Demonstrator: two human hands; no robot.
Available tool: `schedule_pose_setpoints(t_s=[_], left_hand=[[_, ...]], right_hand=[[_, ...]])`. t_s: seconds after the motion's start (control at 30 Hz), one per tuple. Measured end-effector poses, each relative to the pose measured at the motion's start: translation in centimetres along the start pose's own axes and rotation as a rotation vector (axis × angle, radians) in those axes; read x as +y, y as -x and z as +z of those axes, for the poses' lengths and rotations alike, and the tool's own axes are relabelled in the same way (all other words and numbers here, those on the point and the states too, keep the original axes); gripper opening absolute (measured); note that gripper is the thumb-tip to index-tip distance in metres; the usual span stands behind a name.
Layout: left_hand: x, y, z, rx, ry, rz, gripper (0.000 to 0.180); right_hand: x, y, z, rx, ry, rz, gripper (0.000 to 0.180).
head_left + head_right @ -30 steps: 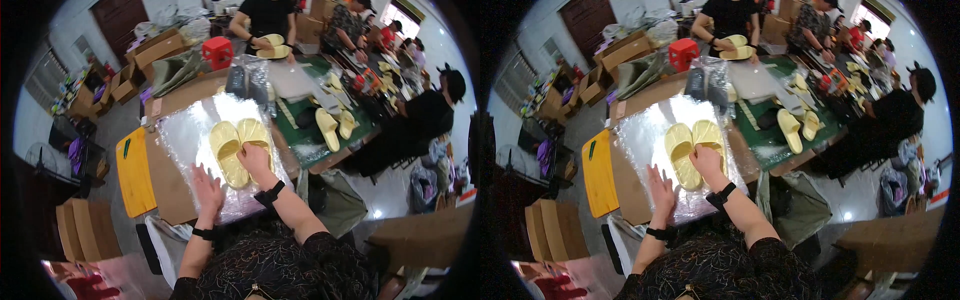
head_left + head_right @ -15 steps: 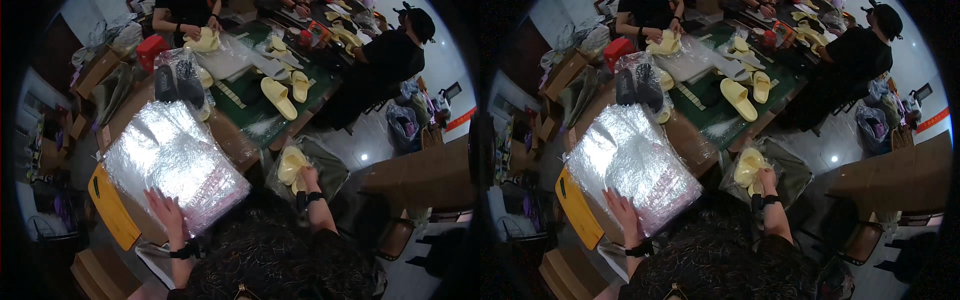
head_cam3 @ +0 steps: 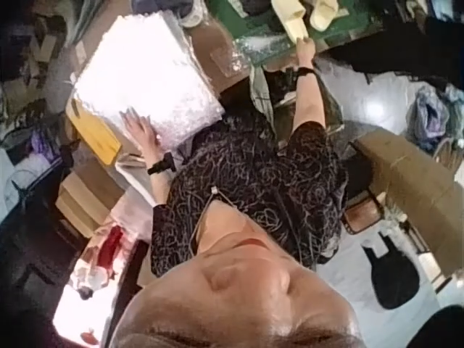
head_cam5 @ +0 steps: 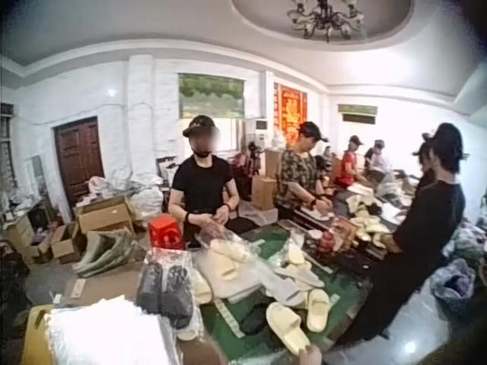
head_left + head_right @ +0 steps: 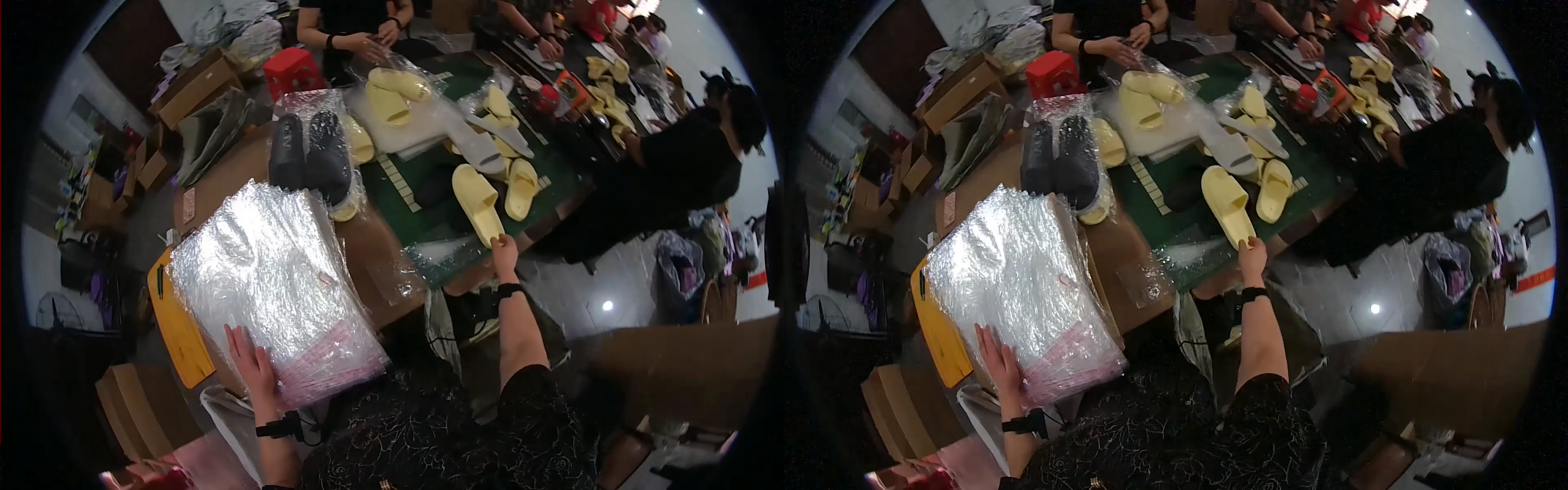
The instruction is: The recorder is packing pairs of foam sandals/slides into individual plastic bags.
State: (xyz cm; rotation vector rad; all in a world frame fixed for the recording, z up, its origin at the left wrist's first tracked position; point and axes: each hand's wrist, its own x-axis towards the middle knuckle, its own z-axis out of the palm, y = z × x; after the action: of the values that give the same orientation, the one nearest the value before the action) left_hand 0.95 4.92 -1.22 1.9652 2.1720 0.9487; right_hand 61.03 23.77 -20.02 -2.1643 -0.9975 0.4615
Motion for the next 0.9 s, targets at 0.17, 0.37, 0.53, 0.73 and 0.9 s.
schedule_pose_setpoints(t_s=[0.17, 0.37, 0.53, 0.73, 0.9], left_hand=[[0.7, 0.1, -0.5, -0.018, -0.052, -0.051, 0.056], [1.3, -0.5, -0.1, -0.059, -0.093, -0.070, 0.054], [1.7, -0.6, -0.4, -0.049, -0.072, -0.080, 0.054], [0.6, 0.0, -0.4, -0.017, -0.032, -0.040, 0.055], [0.9, -0.1, -0.2, 0.017, 0.051, -0.044, 0.054]], right_hand=[[-6.2, -6.3, 3.9, -0.317, -0.309, 0.162, 0.051], [-6.4, -7.6, 6.2, -0.223, -0.929, 0.397, 0.053], [-9.4, -4.1, 2.1, -0.111, -1.026, 0.342, 0.011], [-16.1, 1.6, -6.4, -0.179, -1.081, 0.037, 0.009], [-21.9, 7.0, -13.2, -0.285, -1.140, -0.133, 0.014]])
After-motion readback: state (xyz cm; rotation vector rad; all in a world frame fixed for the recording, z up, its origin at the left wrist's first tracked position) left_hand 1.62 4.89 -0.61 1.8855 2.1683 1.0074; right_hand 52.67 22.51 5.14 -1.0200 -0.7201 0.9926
